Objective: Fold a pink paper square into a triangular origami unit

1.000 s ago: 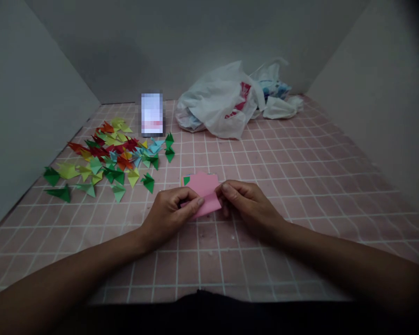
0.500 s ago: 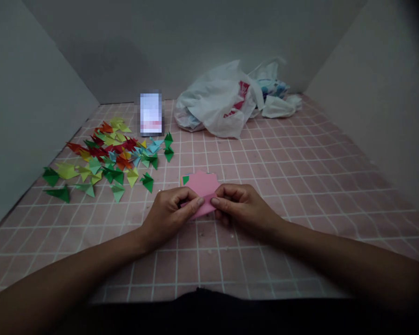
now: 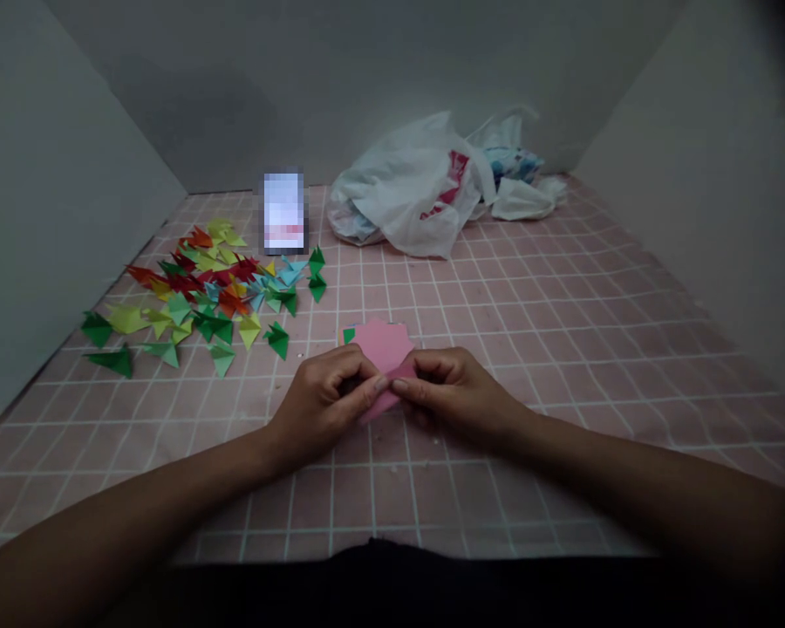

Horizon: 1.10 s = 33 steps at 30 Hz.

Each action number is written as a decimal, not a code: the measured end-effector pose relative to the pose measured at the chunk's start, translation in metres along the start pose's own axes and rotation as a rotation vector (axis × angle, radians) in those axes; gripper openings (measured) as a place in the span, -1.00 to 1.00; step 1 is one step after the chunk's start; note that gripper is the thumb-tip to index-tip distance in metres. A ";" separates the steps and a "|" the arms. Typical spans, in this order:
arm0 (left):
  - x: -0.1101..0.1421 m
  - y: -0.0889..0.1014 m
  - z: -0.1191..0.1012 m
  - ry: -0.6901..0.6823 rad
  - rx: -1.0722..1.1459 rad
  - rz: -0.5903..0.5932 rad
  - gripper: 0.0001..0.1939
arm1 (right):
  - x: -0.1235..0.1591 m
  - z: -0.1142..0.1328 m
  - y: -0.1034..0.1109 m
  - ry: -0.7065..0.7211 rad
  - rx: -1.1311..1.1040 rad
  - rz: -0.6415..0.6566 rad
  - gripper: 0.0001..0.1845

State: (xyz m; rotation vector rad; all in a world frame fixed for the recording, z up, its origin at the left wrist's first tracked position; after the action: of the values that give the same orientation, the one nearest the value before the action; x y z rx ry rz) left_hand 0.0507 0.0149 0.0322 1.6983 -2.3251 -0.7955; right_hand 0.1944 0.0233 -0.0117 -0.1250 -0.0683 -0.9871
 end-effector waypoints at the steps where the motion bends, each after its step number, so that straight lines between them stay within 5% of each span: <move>1: 0.000 0.000 0.000 0.011 0.012 -0.001 -0.77 | 0.000 0.002 0.001 0.021 0.022 -0.012 -0.65; 9: -0.003 -0.006 0.011 0.261 0.183 0.183 -0.75 | -0.001 0.008 0.010 0.080 -0.082 -0.193 -0.67; 18: 0.003 0.005 0.018 0.318 0.347 -0.099 -0.72 | -0.007 0.001 0.015 0.086 -0.114 -0.202 -0.62; 25: 0.006 0.002 0.021 0.281 0.385 -0.117 -0.73 | -0.007 0.016 -0.006 0.065 -0.014 -0.105 -0.45; 33: 0.005 0.005 0.021 0.219 0.430 -0.164 -0.71 | -0.018 0.025 -0.024 0.180 0.030 -0.264 -0.61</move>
State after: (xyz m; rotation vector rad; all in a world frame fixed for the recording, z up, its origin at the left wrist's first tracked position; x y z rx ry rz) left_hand 0.0356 0.0182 0.0162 2.0411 -2.3421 -0.1143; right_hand 0.1643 0.0286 0.0123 0.0016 0.0666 -1.2559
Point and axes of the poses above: each hand's wrist, its own x-axis away from the middle knuckle, its own y-axis out of the back of the hand, z = x × y, the point moved 6 cm from there along -x, towards the middle knuckle, and after that the axes turned 4 degrees about y, right-handed, at the moved point
